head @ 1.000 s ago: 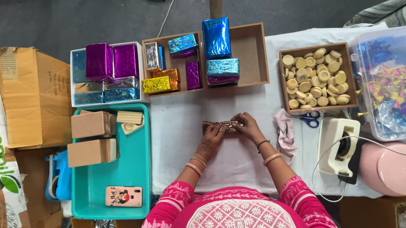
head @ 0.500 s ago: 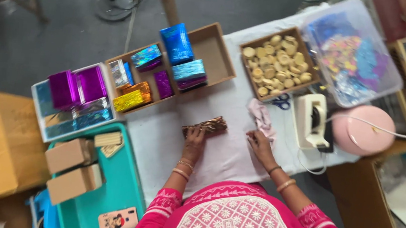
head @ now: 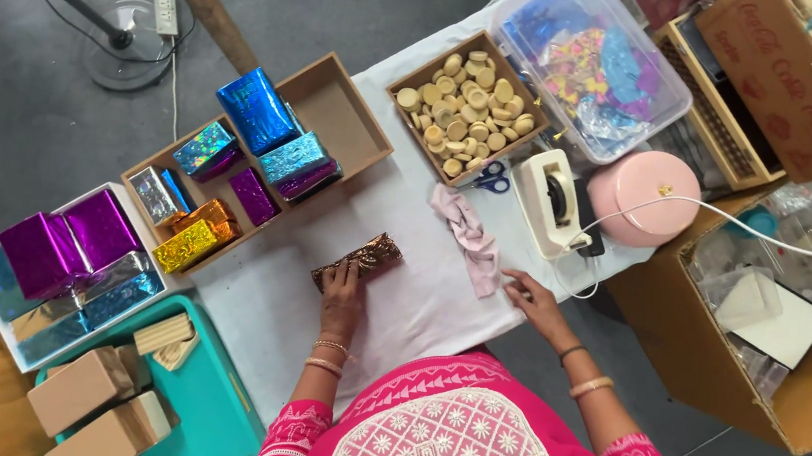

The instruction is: Wrapping wooden toys and blocks and packing them into boxes.

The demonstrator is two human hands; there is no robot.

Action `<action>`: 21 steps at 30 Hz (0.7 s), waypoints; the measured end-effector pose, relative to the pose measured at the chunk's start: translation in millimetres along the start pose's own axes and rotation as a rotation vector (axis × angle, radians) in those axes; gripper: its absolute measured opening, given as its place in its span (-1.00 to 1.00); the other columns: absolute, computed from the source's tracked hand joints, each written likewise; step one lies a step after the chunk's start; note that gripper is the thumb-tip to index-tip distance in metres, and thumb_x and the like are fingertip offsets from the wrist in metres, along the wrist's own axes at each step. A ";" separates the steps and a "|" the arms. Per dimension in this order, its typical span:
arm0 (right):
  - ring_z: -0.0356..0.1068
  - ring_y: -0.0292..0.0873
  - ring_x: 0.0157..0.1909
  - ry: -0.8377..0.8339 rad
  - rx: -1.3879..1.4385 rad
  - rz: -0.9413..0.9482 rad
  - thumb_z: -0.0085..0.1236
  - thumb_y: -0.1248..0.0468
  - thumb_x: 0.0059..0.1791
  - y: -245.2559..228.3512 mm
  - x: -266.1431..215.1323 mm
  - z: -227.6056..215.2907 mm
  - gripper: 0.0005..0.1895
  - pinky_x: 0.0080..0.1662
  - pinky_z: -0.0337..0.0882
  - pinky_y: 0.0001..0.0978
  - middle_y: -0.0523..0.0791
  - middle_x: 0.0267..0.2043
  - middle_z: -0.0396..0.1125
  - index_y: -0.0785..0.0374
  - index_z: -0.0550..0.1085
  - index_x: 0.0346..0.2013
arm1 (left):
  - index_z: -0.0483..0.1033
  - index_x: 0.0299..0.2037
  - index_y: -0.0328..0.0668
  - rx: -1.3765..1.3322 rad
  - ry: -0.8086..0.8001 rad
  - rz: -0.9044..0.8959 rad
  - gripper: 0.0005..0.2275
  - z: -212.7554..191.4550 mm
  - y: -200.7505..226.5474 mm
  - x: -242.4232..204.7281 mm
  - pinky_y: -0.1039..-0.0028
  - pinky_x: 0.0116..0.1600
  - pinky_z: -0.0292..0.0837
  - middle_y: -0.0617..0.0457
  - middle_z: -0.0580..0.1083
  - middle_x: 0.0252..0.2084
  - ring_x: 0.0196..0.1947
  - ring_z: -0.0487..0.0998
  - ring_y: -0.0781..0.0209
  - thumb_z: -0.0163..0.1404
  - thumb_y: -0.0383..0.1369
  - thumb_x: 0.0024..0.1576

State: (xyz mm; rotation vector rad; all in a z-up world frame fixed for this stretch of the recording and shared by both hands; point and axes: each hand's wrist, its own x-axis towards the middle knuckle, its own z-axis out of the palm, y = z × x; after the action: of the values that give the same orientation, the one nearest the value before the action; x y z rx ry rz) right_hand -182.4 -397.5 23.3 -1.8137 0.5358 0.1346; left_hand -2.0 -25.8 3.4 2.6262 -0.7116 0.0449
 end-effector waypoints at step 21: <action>0.27 0.14 0.00 0.633 -0.606 -0.194 0.26 0.20 0.04 -5.3 58.9 -103.4 -0.83 0.09 0.31 -0.05 0.04 -0.12 0.32 0.24 0.64 -0.21 | 0.39 0.28 -0.31 0.028 -0.053 -0.010 -0.49 -4.4 0.8 1.5 0.16 0.30 0.34 -0.21 0.41 0.24 0.14 0.35 -0.28 0.04 -0.59 0.04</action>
State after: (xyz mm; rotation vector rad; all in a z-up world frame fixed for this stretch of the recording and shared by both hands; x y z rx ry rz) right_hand -146.3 -509.8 39.2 -2.4993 0.8118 -0.4753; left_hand -0.7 -25.4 8.0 2.6667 -0.7200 -0.0175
